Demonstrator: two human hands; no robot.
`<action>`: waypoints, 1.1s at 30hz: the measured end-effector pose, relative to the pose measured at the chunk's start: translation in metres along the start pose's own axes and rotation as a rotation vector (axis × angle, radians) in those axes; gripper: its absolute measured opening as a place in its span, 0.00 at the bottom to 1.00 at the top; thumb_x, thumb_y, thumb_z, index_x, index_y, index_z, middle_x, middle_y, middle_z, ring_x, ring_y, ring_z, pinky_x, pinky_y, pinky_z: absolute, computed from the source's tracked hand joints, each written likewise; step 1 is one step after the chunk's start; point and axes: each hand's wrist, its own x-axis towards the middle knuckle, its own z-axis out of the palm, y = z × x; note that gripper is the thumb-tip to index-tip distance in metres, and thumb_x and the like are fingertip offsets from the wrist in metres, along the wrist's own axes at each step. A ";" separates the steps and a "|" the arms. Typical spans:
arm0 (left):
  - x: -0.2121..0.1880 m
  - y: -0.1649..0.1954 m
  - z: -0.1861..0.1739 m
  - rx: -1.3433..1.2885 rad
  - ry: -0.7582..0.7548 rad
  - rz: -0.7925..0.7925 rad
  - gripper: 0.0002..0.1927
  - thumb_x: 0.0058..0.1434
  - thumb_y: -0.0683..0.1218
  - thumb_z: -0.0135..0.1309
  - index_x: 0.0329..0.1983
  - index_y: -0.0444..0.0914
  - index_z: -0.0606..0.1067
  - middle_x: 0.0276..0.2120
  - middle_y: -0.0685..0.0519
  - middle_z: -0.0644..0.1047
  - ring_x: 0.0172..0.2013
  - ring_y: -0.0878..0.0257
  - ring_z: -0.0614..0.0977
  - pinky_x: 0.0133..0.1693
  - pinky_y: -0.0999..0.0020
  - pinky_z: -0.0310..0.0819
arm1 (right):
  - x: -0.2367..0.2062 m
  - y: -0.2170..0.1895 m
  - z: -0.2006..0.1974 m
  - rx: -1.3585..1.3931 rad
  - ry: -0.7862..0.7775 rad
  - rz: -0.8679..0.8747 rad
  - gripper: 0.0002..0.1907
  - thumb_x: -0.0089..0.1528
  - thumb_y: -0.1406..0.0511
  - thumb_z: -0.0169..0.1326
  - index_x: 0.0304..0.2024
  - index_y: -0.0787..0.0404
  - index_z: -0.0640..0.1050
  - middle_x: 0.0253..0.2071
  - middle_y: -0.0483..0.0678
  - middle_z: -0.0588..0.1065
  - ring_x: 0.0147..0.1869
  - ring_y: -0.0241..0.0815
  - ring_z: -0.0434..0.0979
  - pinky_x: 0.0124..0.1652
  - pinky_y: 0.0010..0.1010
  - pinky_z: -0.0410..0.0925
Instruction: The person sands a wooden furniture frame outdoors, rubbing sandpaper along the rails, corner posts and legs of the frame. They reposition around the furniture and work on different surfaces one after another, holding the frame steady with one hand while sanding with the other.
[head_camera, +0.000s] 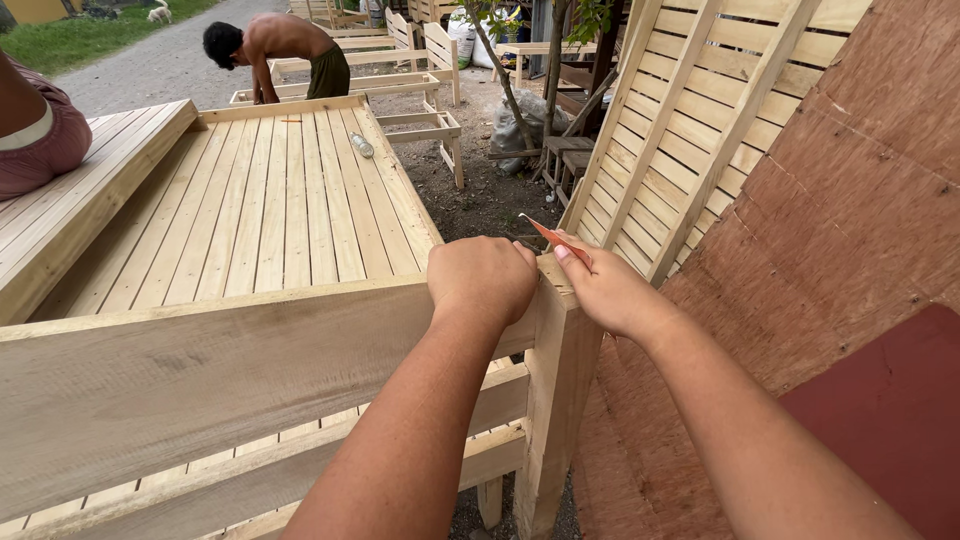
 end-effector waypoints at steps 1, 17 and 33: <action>-0.001 0.000 0.000 0.003 0.004 0.001 0.29 0.74 0.51 0.28 0.36 0.44 0.83 0.34 0.51 0.84 0.35 0.55 0.86 0.37 0.56 0.78 | -0.003 0.001 0.000 -0.003 0.020 -0.089 0.27 0.70 0.54 0.39 0.69 0.56 0.66 0.68 0.51 0.70 0.72 0.44 0.68 0.68 0.33 0.59; -0.002 -0.001 0.001 0.046 0.033 0.060 0.25 0.72 0.49 0.31 0.37 0.45 0.83 0.35 0.53 0.84 0.36 0.55 0.86 0.35 0.56 0.78 | -0.019 -0.007 0.001 -0.158 0.093 -0.203 0.25 0.71 0.58 0.38 0.68 0.58 0.69 0.70 0.51 0.67 0.74 0.46 0.64 0.68 0.33 0.58; -0.001 -0.002 0.000 0.070 0.040 0.067 0.22 0.70 0.47 0.33 0.39 0.46 0.83 0.36 0.54 0.84 0.37 0.55 0.86 0.35 0.55 0.76 | -0.026 0.023 -0.003 0.220 0.063 -0.048 0.25 0.70 0.54 0.39 0.61 0.60 0.75 0.48 0.47 0.82 0.51 0.38 0.79 0.53 0.31 0.69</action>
